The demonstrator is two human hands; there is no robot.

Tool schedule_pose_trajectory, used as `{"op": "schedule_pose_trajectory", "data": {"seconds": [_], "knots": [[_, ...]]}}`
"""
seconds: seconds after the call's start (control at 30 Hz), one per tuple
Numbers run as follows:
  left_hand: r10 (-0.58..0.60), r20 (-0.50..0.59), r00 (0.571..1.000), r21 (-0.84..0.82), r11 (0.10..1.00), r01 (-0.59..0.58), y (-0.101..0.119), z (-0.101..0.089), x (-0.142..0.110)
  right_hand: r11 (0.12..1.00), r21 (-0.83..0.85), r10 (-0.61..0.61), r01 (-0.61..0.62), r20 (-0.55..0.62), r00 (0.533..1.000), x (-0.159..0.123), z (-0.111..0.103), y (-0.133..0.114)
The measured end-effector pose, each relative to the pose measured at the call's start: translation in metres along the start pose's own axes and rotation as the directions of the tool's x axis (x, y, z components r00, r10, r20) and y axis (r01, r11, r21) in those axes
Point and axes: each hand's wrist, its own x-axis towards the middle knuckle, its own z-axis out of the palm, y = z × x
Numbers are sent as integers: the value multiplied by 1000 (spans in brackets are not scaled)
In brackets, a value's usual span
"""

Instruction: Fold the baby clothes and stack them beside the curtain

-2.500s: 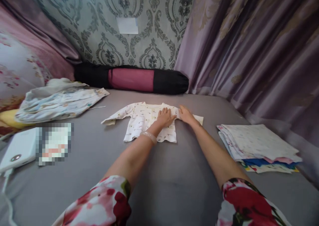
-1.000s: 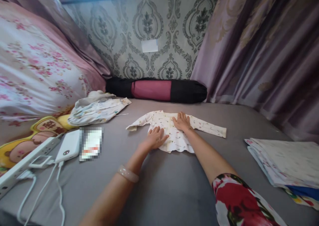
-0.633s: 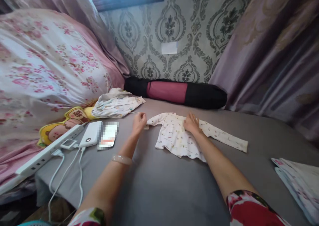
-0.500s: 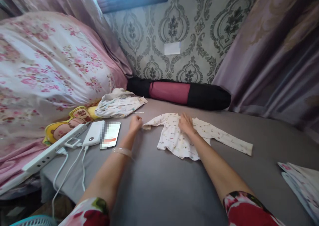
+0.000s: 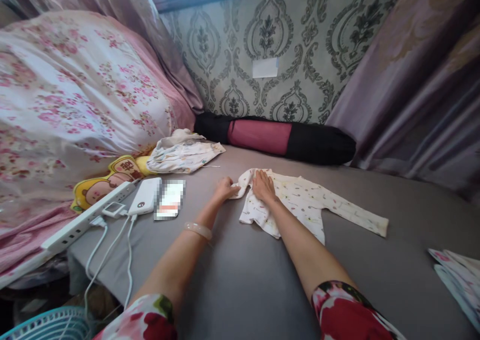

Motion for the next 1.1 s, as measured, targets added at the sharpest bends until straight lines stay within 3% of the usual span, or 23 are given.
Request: {"op": "schedule_pose_trajectory", "data": {"seconds": [0.1, 0.23, 0.37, 0.47, 0.6, 0.83, 0.97, 1.1], "knots": [[11, 6, 1000, 4, 1000, -11, 9, 4, -3, 1000, -9, -8, 8, -2, 1000, -3, -2, -1], [-26, 96, 995, -27, 999, 29, 14, -1, -5, 1000, -4, -5, 5, -19, 1000, -5, -4, -3], [-51, 155, 987, -181, 980, 79, 13, -12, -9, 1000, 1, -3, 3, -42, 999, -5, -2, -4], [-19, 116, 993, -344, 937, 58, 8, -26, -9, 1000, -10, 11, -11, -40, 999, -4, 0, -4], [87, 10, 996, -441, 894, -73, -1, -51, 2, 999, -37, 24, -25, -32, 999, -4, 0, -5], [118, -139, 983, -216, 965, -146, -20, -72, 42, 998, -48, 34, -34, -2, 999, -5, -3, -7], [105, -161, 981, -99, 988, -122, -29, -64, 61, 999, -29, 38, -37, 11, 999, -7, -4, -9], [93, -169, 981, -89, 990, -109, -38, -48, 71, 999, -23, 39, -39, 8, 999, -8, -4, -10]]}}
